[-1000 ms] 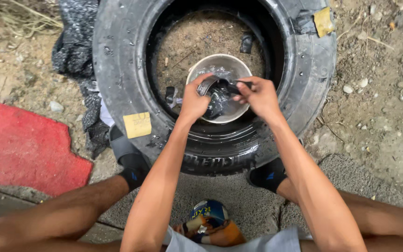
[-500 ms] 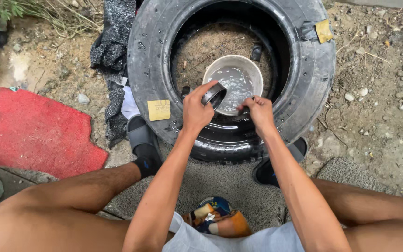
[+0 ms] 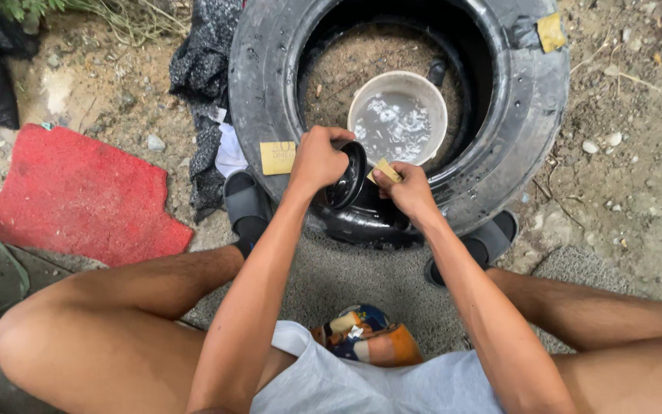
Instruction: The person scrubs a black hubcap with a yellow sponge, repeatedly dipping it into a bucket of water placed inside a tire. The person wipes the hubcap's rim and inner surfaces, then rinses the sponge in the bucket.
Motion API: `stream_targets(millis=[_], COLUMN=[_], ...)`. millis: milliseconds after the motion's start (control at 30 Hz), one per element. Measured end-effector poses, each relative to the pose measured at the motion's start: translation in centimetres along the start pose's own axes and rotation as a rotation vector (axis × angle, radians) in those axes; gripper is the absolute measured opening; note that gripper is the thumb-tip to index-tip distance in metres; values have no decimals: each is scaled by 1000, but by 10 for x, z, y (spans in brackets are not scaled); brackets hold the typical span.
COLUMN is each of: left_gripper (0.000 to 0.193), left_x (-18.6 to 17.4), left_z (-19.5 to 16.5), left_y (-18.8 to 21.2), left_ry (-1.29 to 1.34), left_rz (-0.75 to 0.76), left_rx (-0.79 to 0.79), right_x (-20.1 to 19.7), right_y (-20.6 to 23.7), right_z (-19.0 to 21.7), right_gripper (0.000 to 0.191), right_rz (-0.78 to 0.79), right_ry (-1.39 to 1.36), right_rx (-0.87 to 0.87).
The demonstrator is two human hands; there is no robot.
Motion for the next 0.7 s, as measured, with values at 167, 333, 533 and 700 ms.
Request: stream_targets(millis=[167, 333, 533, 700], left_gripper=[40, 54, 62, 36], left_x=[28, 52, 53, 46], left_z=[25, 22, 15, 17], left_y=[20, 27, 35, 49], left_ry=[-31, 110, 522, 455], left_rz=[313, 409, 418, 24], left_rx=[-407, -322, -24, -65], right_x=[13, 3, -3, -5], right_y=[10, 20, 25, 30], right_z=[-19, -24, -29, -32], right_gripper=[24, 19, 20, 20], right_rz=[73, 44, 29, -20], right_ry=[130, 205, 211, 240], right_rx=[55, 0, 17, 56])
Point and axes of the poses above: each hand's wrist, its own y-axis away from the middle knuckle, its own x-axis out of the palm, z = x × y, the point moved 8 cm from there along -y, towards the middle knuckle, and after that the axes turned 1 degree about -y, right-handed, at the moved point
